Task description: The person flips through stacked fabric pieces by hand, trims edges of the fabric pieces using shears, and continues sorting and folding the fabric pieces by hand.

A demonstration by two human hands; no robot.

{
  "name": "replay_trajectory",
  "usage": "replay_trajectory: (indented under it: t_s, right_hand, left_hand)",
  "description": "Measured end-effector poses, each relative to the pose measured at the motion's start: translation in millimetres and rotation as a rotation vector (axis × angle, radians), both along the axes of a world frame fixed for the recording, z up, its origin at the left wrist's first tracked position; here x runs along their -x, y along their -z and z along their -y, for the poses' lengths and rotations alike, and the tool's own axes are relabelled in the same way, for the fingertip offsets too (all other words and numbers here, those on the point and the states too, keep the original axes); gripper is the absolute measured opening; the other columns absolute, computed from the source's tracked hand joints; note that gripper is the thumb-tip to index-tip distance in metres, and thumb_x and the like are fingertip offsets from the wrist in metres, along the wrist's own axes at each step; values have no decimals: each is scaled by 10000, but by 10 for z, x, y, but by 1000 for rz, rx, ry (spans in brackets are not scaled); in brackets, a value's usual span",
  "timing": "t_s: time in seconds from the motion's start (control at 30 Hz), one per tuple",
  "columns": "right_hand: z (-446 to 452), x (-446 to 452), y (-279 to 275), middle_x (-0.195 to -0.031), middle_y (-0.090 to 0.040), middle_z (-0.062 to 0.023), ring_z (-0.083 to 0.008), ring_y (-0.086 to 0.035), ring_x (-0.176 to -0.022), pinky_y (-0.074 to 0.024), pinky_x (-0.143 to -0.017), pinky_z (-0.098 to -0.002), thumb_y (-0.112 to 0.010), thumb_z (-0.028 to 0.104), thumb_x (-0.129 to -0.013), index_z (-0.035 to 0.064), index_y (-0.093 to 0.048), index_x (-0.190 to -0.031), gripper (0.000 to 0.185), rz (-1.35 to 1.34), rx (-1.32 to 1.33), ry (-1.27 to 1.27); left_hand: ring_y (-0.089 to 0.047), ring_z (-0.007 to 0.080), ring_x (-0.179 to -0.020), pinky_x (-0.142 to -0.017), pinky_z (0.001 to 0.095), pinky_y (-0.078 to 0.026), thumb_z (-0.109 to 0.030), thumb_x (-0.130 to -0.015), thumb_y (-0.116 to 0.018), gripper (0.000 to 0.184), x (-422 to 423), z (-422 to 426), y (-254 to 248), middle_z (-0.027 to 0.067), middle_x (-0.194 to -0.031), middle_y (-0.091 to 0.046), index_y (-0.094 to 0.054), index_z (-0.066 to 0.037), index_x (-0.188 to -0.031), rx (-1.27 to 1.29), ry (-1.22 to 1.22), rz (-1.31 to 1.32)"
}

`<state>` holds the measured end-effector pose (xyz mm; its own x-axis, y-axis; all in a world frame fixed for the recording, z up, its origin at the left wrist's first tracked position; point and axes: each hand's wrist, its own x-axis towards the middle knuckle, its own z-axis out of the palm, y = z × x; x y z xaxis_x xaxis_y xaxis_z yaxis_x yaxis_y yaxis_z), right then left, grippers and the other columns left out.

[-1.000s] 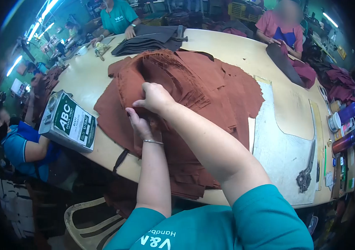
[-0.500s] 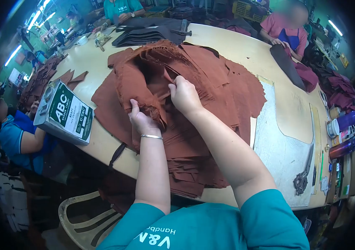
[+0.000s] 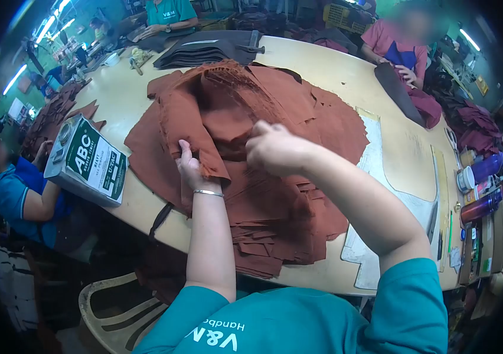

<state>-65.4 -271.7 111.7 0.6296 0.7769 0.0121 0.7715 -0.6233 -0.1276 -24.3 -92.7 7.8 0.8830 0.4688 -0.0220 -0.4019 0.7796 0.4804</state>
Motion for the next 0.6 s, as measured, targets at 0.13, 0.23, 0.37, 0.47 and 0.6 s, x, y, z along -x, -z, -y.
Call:
replay_trajectory:
  t_s: [0.13,0.23,0.37,0.47,0.6]
  right_hand:
    - [-372,-127,-171,-747,-553,-99,-290,-528,-769,-427,-694,-361,-574,81,-670,34,-515,-749,109,96,-593,290]
    - [-799,-320,-25,-770,-569,-169,-320,-562,-738,-447,-658,-379,-635,213,-699,-4,-510,-780,264,27,-728,417]
    - [-983,-493,90,-800,-596,-175,-311,-581,-791,-456,-704,-377,-695,330,-637,-5,-552,-767,387,-186,-625,540]
    - [-964,-545,142,-739,-603,-178,-312,-597,-723,-468,-663,-364,-693,282,-654,-11,-583,-736,324,-220,-668,575]
    - [-935,-570,239,-719,-591,-175,-259,-595,-677,-458,-635,-331,-625,186,-741,-31,-578,-766,223,-234,-758,573]
  left_hand:
    - [-542,180,-901,-786,289,-443,-178,-852,-529,354,5,75,-49,118,-1108,-506,-424,-41,-1161,-97,44,92]
    - [-551,207,-851,-758,310,-457,-301,-875,-462,368,126,53,-99,135,-1016,-519,-389,-36,-1119,29,175,53]
    - [-557,217,-801,-728,319,-469,-377,-886,-410,401,126,48,-156,126,-945,-517,-385,-33,-1090,18,108,-1]
    - [-564,184,-814,-712,300,-479,-267,-872,-486,285,80,34,-93,99,-938,-547,-470,-30,-1030,-71,110,13]
    - [-576,177,-804,-704,284,-490,-142,-849,-526,197,-25,45,-12,90,-933,-574,-516,-33,-1012,-151,69,54]
